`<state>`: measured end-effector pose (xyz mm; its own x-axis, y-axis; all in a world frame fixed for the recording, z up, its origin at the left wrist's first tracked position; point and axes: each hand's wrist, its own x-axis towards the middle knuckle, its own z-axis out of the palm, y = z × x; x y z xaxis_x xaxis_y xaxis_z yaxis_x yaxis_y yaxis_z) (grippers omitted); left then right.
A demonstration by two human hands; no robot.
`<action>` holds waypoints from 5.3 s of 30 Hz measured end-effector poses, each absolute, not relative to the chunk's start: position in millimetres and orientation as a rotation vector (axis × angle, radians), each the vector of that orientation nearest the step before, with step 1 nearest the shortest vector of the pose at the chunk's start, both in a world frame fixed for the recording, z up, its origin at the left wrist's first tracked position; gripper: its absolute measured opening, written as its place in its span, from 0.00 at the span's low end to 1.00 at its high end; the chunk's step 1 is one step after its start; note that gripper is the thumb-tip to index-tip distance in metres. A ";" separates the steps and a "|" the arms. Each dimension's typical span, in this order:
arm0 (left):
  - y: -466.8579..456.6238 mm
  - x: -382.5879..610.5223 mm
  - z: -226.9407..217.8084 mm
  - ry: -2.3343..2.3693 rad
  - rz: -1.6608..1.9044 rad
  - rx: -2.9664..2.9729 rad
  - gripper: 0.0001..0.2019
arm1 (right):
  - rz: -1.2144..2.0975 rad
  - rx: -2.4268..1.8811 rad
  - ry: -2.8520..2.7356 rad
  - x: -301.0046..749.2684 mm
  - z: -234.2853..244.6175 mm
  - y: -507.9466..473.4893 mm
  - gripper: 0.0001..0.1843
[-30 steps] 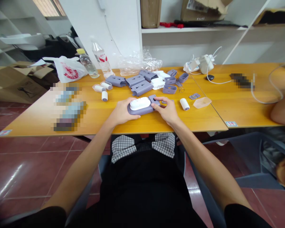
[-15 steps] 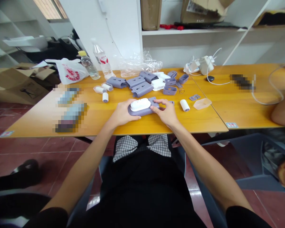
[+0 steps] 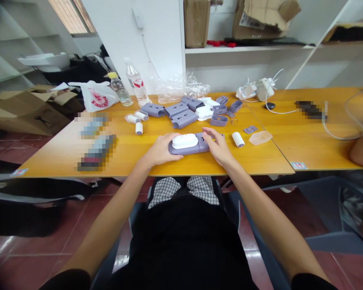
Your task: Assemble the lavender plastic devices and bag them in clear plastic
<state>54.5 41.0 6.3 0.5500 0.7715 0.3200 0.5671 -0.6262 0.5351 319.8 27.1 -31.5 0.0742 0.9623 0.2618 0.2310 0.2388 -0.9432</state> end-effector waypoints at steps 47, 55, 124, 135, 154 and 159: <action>47.3 35.4 10.6 1.078 0.662 2.358 0.46 | 0.496 -1.341 -2.077 338.0 -21.2 19.2 0.52; 47.8 35.2 9.2 1.199 0.636 2.316 0.52 | 0.428 -1.266 -2.224 345.7 -18.2 24.4 0.50; 26.3 14.2 -7.0 1.598 0.193 2.556 0.35 | 0.003 -1.707 -2.383 344.5 -42.7 -2.1 0.40; 23.6 13.3 -6.8 1.588 0.269 2.556 0.34 | 0.052 -1.675 -2.329 344.0 -38.6 -5.9 0.41; 24.9 10.9 -7.9 1.560 0.575 2.508 0.23 | 0.053 -1.413 -2.235 347.6 -34.5 -13.3 0.33; 25.8 7.7 -9.2 1.466 0.619 2.479 0.22 | 0.093 -1.278 -2.108 347.5 -31.3 -15.1 0.27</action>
<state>7.7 25.8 -9.2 0.4218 0.8705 0.2538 0.7889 -0.4903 0.3705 347.5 -15.1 -31.3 -0.3031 0.8118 0.4990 0.7647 0.5197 -0.3810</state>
